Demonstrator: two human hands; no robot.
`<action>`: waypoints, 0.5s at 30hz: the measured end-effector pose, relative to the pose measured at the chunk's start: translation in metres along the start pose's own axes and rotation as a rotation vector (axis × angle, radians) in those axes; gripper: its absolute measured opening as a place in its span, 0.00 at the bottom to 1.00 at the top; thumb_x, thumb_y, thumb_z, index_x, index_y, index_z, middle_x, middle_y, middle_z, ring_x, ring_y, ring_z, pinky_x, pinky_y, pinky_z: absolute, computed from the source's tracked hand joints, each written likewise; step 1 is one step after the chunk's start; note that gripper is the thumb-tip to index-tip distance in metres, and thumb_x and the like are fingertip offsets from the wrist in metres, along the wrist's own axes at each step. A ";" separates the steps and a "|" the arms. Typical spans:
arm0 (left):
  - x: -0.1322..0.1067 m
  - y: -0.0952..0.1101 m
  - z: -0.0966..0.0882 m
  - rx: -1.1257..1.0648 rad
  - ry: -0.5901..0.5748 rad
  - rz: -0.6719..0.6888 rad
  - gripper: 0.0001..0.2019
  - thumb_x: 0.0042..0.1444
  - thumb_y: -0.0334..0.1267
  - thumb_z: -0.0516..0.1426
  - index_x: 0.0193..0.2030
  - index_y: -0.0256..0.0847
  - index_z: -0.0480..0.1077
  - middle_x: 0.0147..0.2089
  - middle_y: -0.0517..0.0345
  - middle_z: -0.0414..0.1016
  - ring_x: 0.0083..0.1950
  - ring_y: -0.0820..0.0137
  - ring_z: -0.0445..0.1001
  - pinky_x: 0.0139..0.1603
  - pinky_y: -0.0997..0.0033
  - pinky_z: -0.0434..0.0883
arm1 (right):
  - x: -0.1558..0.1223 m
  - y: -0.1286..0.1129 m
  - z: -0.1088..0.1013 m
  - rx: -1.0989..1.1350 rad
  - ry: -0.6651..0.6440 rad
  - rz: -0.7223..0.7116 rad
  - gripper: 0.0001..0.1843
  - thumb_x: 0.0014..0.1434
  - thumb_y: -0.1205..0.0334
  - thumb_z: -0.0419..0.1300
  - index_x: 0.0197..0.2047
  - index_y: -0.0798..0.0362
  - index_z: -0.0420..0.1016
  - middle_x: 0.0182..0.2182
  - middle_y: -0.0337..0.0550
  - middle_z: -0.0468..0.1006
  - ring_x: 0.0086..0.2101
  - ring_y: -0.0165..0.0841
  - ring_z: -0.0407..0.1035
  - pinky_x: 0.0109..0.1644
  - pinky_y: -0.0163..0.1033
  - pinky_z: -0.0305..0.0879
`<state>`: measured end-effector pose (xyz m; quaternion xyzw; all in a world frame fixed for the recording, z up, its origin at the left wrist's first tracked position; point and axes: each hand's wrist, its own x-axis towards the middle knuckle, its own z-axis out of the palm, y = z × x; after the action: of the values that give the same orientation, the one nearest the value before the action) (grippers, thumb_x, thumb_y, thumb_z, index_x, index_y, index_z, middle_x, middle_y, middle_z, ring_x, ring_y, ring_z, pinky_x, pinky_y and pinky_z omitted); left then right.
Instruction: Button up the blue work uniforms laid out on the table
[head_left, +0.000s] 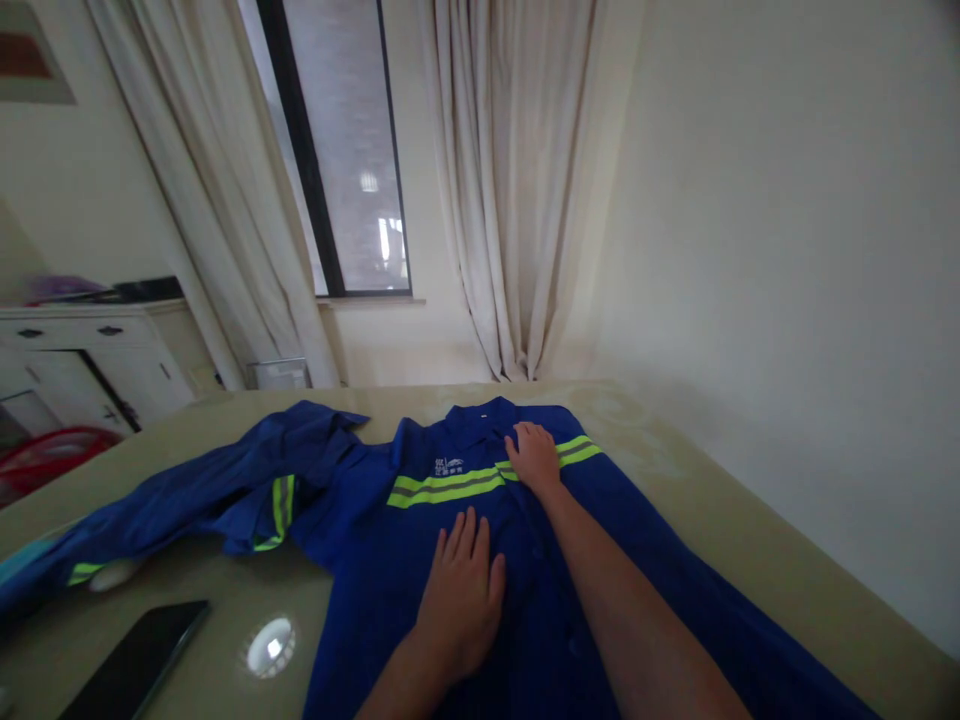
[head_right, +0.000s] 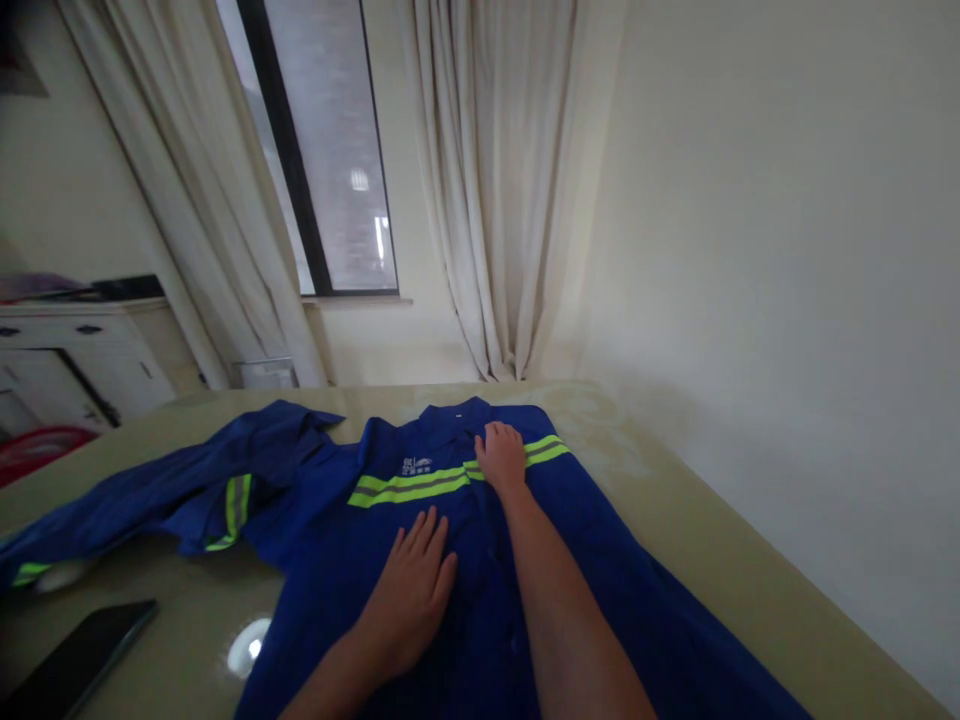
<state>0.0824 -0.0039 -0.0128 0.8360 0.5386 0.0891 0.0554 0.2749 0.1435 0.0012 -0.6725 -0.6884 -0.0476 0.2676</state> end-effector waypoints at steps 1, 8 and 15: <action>-0.008 0.003 0.001 -0.001 0.031 0.005 0.31 0.72 0.50 0.38 0.76 0.38 0.53 0.79 0.47 0.47 0.79 0.56 0.46 0.76 0.46 0.52 | -0.002 -0.001 -0.004 0.010 0.021 -0.018 0.18 0.71 0.61 0.49 0.55 0.59 0.75 0.54 0.58 0.76 0.55 0.43 0.65 0.62 0.46 0.54; 0.007 -0.006 0.001 0.020 0.067 0.047 0.33 0.71 0.54 0.40 0.77 0.41 0.51 0.79 0.50 0.47 0.79 0.57 0.46 0.78 0.48 0.49 | -0.052 -0.029 -0.055 0.155 -0.005 -0.272 0.13 0.68 0.67 0.53 0.51 0.51 0.77 0.49 0.45 0.79 0.50 0.36 0.70 0.59 0.40 0.62; 0.050 -0.026 -0.006 0.032 0.051 0.115 0.32 0.71 0.52 0.42 0.76 0.39 0.53 0.79 0.48 0.49 0.79 0.59 0.49 0.77 0.51 0.50 | -0.191 -0.032 -0.134 0.261 -0.246 -0.337 0.37 0.65 0.42 0.61 0.73 0.41 0.60 0.71 0.46 0.61 0.68 0.50 0.57 0.72 0.58 0.51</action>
<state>0.0781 0.0524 -0.0076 0.8638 0.4923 0.1046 0.0230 0.2758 -0.0886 0.0425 -0.5087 -0.8184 0.0801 0.2549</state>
